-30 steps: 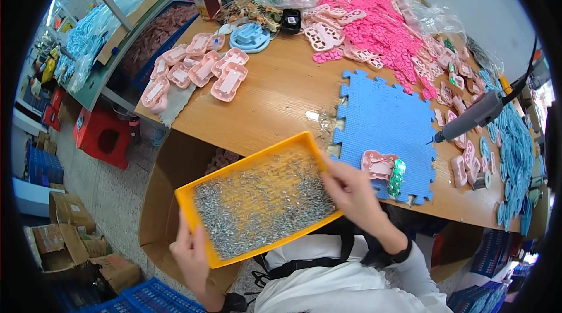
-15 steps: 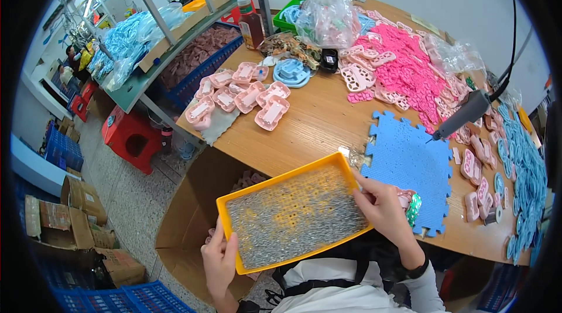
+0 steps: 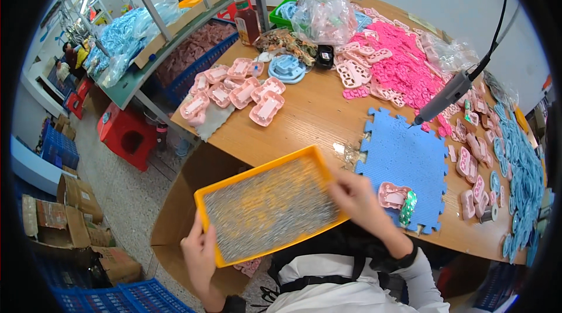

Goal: Assembling electronic components into plastic housings and bagging them.

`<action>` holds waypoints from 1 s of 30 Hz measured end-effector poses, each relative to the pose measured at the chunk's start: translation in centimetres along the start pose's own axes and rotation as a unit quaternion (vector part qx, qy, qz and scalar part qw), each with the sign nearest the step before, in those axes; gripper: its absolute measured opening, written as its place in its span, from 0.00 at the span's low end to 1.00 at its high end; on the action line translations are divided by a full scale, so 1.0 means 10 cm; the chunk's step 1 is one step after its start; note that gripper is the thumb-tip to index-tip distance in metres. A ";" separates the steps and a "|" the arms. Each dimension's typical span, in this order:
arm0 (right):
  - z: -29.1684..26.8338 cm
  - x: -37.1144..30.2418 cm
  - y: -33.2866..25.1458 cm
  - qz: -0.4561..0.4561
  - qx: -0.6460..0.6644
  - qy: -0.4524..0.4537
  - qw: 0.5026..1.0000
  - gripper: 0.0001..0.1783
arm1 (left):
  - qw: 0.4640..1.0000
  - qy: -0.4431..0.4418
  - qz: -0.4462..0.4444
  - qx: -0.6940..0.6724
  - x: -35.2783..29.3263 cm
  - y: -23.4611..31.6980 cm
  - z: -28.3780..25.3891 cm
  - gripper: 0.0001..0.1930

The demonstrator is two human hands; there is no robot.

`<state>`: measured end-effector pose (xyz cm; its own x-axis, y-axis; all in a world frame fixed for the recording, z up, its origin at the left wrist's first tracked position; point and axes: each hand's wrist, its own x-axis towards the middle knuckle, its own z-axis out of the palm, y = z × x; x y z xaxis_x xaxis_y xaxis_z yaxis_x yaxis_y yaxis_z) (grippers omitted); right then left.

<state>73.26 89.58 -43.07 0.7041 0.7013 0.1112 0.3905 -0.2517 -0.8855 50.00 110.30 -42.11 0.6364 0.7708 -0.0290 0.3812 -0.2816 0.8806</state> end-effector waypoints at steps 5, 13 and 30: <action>0.12 0.18 -0.09 -0.068 -0.021 0.055 0.996 0.23 | 0.995 0.056 0.044 -0.071 0.13 -0.09 0.03 0.22; 0.04 0.08 0.11 0.010 0.013 0.027 1.000 0.23 | 0.999 0.015 0.031 -0.008 0.14 0.00 0.08 0.22; 0.32 -0.17 0.01 -0.053 0.006 0.009 0.999 0.27 | 0.991 0.072 0.067 0.094 -0.21 -0.29 -0.25 0.23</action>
<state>70.22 90.52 -44.81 0.6699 0.7116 0.2119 0.4557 -0.1688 -0.8740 45.89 110.87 -43.43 0.5936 0.7882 0.1622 0.4263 -0.4790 0.7673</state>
